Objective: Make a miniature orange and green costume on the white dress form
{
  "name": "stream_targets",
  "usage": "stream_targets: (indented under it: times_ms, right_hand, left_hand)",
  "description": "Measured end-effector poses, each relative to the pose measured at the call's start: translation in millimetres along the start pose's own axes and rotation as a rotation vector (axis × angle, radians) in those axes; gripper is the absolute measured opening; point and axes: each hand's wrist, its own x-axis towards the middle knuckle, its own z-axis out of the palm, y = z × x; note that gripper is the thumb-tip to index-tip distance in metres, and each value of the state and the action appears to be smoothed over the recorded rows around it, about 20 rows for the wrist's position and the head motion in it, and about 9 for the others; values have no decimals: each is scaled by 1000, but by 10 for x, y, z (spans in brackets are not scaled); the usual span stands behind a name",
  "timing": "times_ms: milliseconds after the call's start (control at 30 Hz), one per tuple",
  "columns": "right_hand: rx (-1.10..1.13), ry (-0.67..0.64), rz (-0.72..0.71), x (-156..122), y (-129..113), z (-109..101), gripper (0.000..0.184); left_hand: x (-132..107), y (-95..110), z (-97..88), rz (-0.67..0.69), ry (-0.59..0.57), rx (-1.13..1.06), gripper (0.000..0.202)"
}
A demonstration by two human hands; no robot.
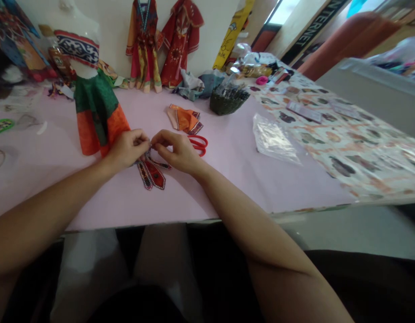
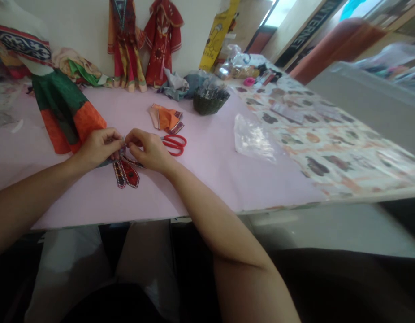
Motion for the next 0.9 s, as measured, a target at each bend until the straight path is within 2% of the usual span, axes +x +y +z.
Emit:
stream_targets:
  times_ms: [400, 600, 900]
  right_hand:
    - [40, 2, 25, 17, 9, 14, 6]
    - [28, 5, 41, 12, 14, 10, 6]
    - [21, -2, 41, 8, 38, 16, 9]
  left_hand:
    - [7, -36, -1, 22, -9, -34, 21]
    - [17, -60, -23, 45, -31, -30, 21]
    - [20, -44, -21, 5, -43, -10, 22]
